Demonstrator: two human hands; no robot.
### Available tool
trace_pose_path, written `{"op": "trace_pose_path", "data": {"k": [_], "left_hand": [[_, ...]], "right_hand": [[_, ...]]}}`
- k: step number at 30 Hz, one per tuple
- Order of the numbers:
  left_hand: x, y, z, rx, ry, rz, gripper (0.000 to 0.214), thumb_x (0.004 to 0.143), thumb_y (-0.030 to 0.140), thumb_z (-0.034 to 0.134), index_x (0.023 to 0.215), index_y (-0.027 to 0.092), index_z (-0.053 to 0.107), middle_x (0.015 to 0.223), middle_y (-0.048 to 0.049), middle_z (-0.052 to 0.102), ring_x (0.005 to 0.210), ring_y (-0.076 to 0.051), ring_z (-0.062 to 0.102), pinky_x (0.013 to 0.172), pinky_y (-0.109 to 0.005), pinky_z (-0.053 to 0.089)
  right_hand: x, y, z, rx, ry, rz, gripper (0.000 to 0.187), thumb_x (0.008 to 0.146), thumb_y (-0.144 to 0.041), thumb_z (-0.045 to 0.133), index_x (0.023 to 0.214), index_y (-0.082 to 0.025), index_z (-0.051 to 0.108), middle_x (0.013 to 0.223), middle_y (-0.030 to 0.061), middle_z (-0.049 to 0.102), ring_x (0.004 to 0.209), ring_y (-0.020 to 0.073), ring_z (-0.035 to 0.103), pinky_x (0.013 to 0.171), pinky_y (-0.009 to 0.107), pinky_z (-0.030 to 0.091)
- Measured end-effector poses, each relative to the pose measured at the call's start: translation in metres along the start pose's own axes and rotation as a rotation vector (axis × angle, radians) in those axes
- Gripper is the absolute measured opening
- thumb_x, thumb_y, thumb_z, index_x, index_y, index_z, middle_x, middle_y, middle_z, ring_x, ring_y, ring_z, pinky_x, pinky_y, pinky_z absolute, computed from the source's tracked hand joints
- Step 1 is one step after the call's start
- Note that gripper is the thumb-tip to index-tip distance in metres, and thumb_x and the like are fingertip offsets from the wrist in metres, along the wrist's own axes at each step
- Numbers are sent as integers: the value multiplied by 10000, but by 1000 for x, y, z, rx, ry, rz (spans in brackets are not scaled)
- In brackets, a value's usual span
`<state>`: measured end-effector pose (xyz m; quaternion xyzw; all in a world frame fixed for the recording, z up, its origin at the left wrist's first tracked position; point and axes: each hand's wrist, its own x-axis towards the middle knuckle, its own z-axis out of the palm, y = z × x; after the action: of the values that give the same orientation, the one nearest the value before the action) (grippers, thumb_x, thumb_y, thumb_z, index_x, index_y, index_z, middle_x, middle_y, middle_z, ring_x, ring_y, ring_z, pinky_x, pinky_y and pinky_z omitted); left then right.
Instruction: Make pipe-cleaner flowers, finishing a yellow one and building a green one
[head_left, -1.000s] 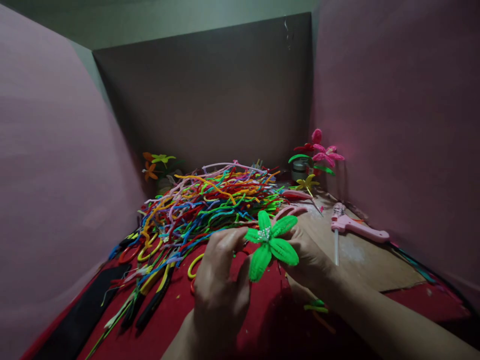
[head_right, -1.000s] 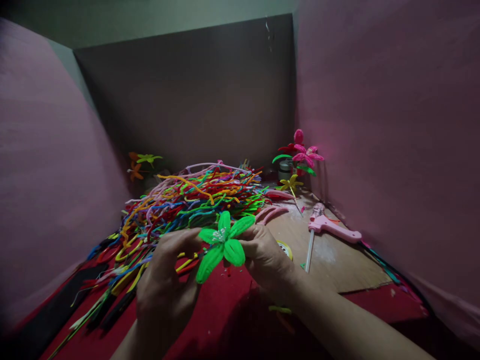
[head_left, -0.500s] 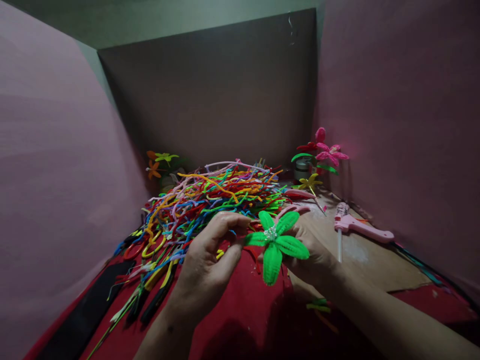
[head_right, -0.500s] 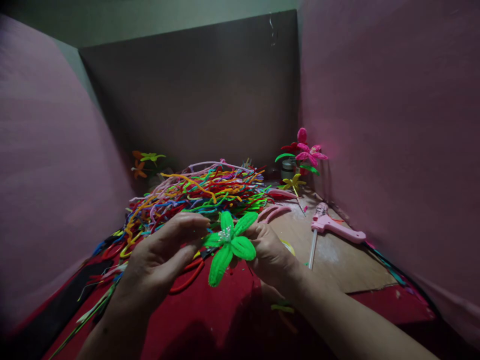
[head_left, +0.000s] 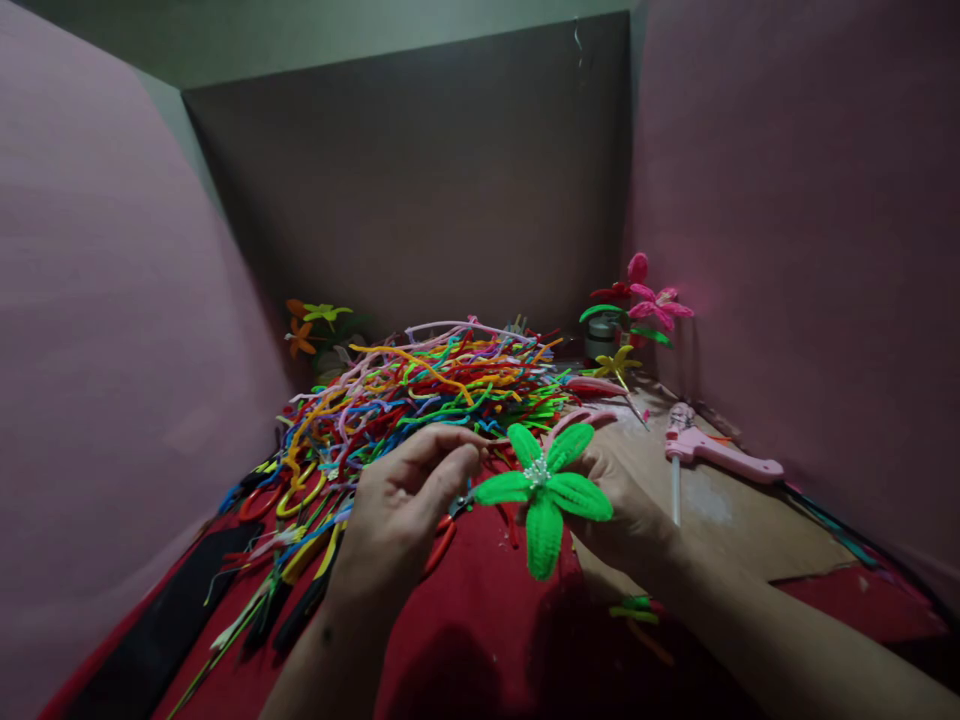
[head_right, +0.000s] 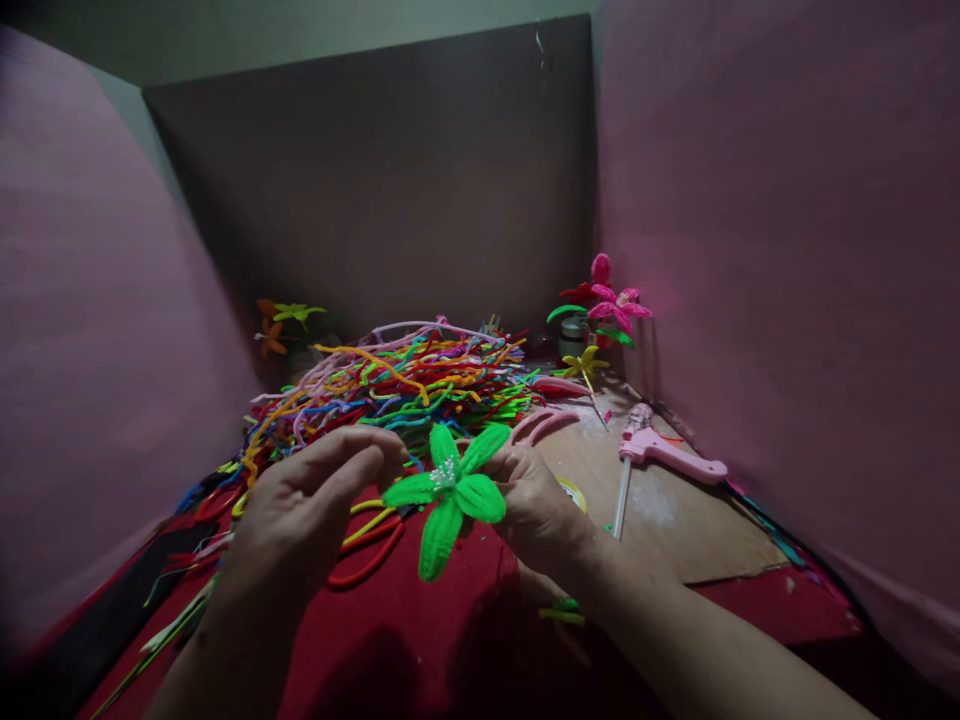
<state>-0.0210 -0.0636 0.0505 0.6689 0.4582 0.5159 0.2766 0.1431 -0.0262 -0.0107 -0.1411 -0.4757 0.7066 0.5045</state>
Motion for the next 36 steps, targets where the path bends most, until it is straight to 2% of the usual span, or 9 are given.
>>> {"op": "trace_pose_path", "data": {"k": [2,7,8,12,16,23,29,33,36], "left_hand": [[9,0,4,-88,-24,-105,152,778,295,570,856,179,630,743,-16,632,662,-116,575,592,-213,464],[23,-2,17,-283,-247,-276,245,738,336,613,929,183,610,728,5,595,587,-82,528,544,-191,416],[24,-4,17,-306,-234,-278,238,745,332,606,928,179,609,725,6,589,586,-77,521,543,-186,407],[19,-16,19,-366,-36,-260,157,752,276,600,854,155,602,657,18,556,548,-62,473,527,-178,373],[8,-22,33,-378,-51,-277,98,711,226,638,734,134,614,606,24,539,529,-56,428,510,-171,353],[8,-22,62,-505,12,-241,124,697,212,654,781,124,629,641,11,570,586,-76,454,551,-182,372],[9,-30,65,-561,66,-282,165,638,205,705,697,115,581,562,30,524,520,-69,426,512,-196,348],[8,-32,67,-614,54,-293,187,640,230,707,691,116,568,534,34,519,503,-68,425,503,-199,340],[10,-33,69,-664,44,-286,178,625,210,713,666,121,563,526,35,518,492,-66,429,491,-197,332]], "right_hand": [[0,1,0,16,-19,-4,100,596,-232,740,651,-165,689,564,-12,610,500,90,522,526,211,463],[1,4,-3,37,-54,31,134,617,-233,730,715,-150,693,608,12,637,493,108,544,512,243,465],[2,4,-3,53,-40,26,145,606,-232,739,716,-149,693,602,9,637,487,104,543,503,233,461],[7,1,-3,140,124,-33,119,583,-217,759,613,-145,669,527,-12,615,469,86,540,480,191,447],[14,4,-7,237,233,-75,125,576,-198,765,604,-143,657,571,-5,632,523,98,560,511,206,467],[15,10,-9,317,269,-97,118,557,-127,767,603,-130,658,572,-14,630,514,78,546,502,188,451],[14,6,-3,327,252,-25,144,503,-140,784,586,-120,668,543,-8,630,487,97,553,484,207,451],[14,6,-4,345,257,-13,157,490,-148,793,582,-121,670,537,-14,629,484,85,546,484,193,446],[13,7,-4,361,211,-22,151,497,-166,792,579,-132,670,522,-18,625,473,77,540,469,179,434]]}}
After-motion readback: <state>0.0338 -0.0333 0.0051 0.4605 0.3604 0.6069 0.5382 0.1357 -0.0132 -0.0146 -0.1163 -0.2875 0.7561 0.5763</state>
